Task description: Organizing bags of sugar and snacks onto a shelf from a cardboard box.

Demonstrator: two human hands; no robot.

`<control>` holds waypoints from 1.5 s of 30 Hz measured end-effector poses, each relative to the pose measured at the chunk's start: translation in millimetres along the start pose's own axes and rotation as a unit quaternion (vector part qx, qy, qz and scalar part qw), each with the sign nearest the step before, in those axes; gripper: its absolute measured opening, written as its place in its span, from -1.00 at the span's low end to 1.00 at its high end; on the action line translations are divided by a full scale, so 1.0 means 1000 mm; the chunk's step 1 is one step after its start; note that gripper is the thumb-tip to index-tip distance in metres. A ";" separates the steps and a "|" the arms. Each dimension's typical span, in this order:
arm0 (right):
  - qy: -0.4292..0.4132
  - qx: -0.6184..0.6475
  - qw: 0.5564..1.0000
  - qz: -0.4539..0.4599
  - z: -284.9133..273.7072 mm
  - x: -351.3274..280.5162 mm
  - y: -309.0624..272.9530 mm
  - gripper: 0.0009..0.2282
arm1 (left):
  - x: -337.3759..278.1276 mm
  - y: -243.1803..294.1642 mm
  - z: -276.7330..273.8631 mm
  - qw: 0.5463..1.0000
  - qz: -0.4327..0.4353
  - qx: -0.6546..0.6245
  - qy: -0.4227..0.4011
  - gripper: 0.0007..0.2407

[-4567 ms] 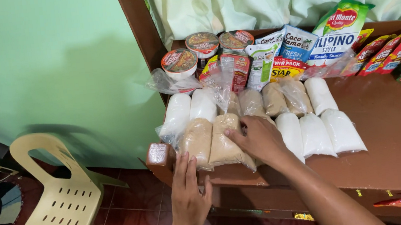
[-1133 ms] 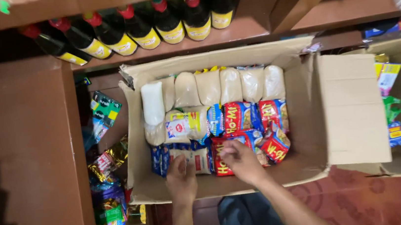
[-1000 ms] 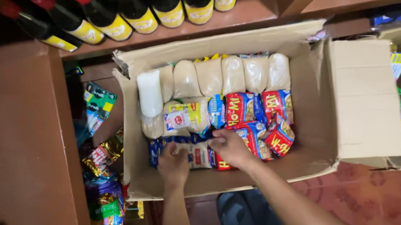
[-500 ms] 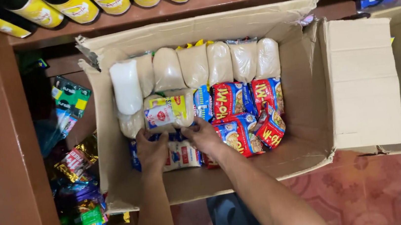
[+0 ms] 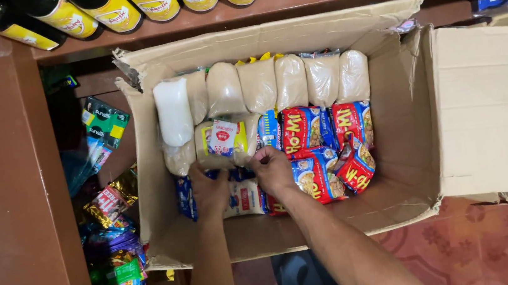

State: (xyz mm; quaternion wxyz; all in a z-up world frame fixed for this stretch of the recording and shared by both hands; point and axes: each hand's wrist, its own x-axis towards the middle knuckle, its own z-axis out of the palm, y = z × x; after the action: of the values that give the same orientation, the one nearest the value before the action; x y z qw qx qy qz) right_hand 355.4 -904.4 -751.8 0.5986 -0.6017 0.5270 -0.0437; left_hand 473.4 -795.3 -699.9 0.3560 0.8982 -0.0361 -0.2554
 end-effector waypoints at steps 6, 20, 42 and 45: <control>0.061 0.031 0.998 0.012 -0.023 -0.018 -0.051 -0.56 | 0.011 -0.008 -0.005 0.984 -0.086 0.123 -0.093 -0.57; 0.011 0.279 0.946 0.167 -0.090 -0.014 -0.032 -0.66 | -0.006 -0.005 0.002 0.923 -0.047 -0.363 -0.114 -0.60; 0.120 -0.059 0.988 -0.080 -0.077 -0.019 -0.047 -0.64 | -0.009 0.027 0.015 0.980 0.075 0.176 -0.062 -0.45; 0.105 -0.126 0.982 -0.098 -0.073 -0.021 -0.042 -0.62 | -0.015 0.026 0.003 0.973 0.232 0.009 0.001 -0.60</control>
State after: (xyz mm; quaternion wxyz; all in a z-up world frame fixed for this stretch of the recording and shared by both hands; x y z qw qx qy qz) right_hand 320.8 -950.9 -687.2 0.4523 -0.7131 0.5267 -0.0977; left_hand 462.2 -813.3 -678.4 0.3974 0.8688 -0.2453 -0.1646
